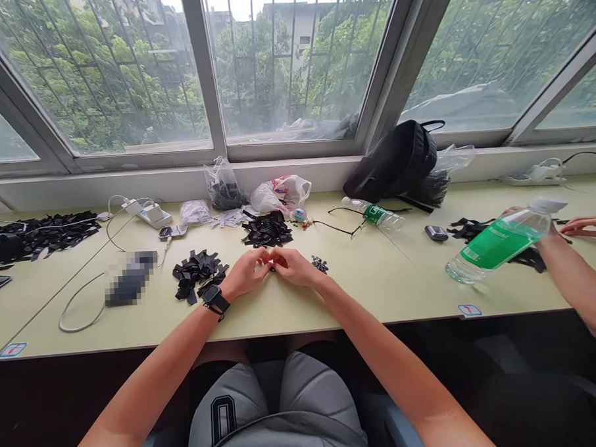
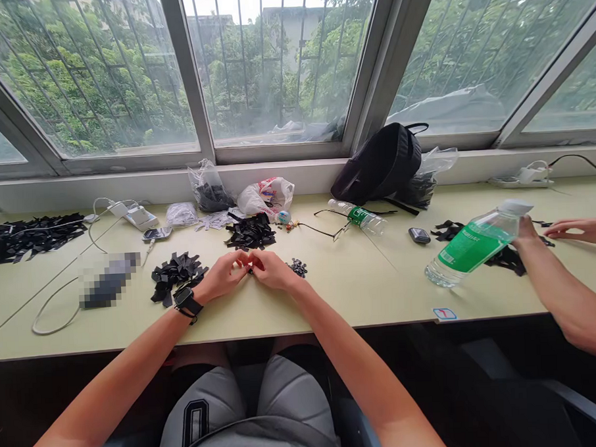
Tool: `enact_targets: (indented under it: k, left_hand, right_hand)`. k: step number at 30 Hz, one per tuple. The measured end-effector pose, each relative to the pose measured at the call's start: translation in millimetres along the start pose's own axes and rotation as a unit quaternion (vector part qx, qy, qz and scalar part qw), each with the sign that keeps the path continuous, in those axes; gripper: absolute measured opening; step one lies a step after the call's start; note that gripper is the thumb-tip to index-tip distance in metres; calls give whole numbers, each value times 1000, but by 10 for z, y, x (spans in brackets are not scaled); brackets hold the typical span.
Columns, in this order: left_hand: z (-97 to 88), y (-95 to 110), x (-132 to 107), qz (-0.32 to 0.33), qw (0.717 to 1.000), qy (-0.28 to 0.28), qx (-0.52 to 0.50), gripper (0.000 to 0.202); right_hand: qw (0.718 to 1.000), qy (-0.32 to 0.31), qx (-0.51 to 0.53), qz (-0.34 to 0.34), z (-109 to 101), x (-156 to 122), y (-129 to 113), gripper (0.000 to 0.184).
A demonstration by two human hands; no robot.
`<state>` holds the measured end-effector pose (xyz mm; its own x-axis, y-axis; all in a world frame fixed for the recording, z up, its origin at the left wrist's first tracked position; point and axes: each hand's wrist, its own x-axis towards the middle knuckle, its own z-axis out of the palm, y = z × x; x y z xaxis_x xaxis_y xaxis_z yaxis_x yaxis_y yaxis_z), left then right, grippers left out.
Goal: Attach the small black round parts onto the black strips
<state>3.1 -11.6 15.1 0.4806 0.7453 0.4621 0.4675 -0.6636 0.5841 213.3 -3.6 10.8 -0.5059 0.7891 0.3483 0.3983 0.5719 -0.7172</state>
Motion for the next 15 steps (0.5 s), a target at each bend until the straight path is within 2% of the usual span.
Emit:
enact_targets:
  k: [15]
  left_hand:
    - [-6,-32,-1,-7,1000,-21,-1,8]
  right_hand:
    - [999,1,-37,-13,-2,-5,-51,15]
